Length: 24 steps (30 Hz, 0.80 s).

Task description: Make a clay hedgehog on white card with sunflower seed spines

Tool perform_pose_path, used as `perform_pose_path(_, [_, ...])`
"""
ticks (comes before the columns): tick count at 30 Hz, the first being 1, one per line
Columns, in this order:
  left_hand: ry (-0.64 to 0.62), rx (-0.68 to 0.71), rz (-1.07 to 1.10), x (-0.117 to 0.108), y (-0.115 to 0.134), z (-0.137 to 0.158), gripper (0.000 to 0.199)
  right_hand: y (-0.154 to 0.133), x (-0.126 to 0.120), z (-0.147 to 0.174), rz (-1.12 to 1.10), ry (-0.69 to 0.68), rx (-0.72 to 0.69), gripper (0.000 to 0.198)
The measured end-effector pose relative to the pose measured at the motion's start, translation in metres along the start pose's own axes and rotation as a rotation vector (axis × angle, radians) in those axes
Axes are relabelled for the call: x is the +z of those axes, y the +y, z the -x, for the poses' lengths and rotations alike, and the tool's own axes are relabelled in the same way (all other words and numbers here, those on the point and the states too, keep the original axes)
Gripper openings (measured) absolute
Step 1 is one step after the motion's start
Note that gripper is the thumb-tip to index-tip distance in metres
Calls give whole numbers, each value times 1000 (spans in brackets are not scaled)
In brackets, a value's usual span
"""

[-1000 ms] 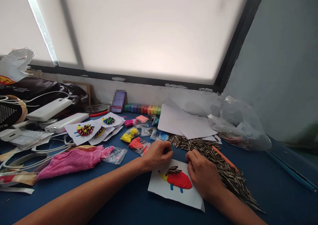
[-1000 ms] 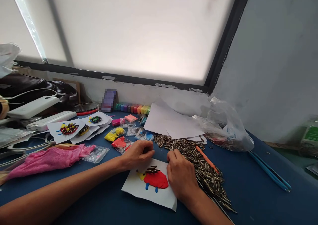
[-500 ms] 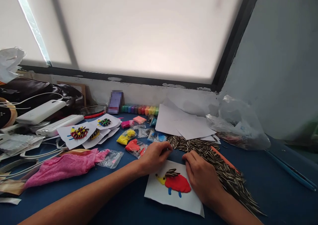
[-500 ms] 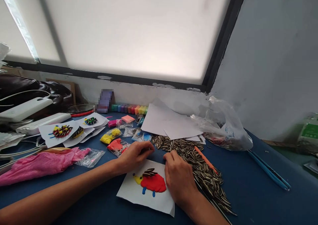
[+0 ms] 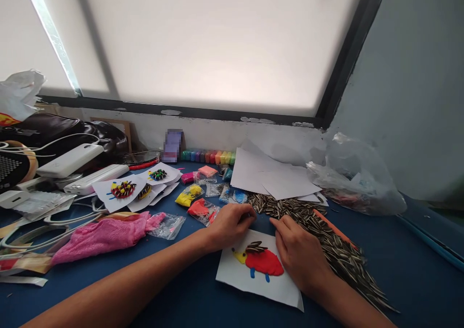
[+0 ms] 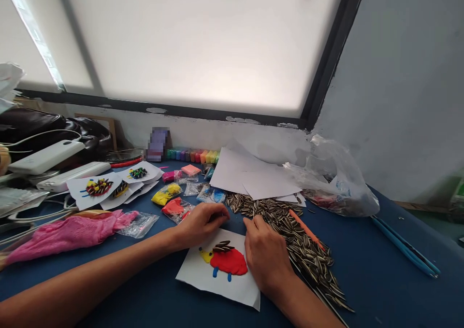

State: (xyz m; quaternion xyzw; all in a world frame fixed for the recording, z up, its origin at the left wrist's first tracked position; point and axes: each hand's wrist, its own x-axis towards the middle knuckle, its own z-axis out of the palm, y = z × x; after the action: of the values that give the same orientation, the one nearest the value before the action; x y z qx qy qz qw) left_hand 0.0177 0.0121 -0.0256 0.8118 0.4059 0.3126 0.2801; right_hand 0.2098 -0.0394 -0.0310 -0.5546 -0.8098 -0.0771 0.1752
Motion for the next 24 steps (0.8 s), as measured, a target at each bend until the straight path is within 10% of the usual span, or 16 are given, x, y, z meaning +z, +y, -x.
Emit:
perform_pose_path(7, [17,-68,21,0,1,0,11,1,0,1,-46,73,13,8])
perform_pose_path(24, [-96,-55,-110,-6,3,-6,8,5,2,1,-153,87,48,23])
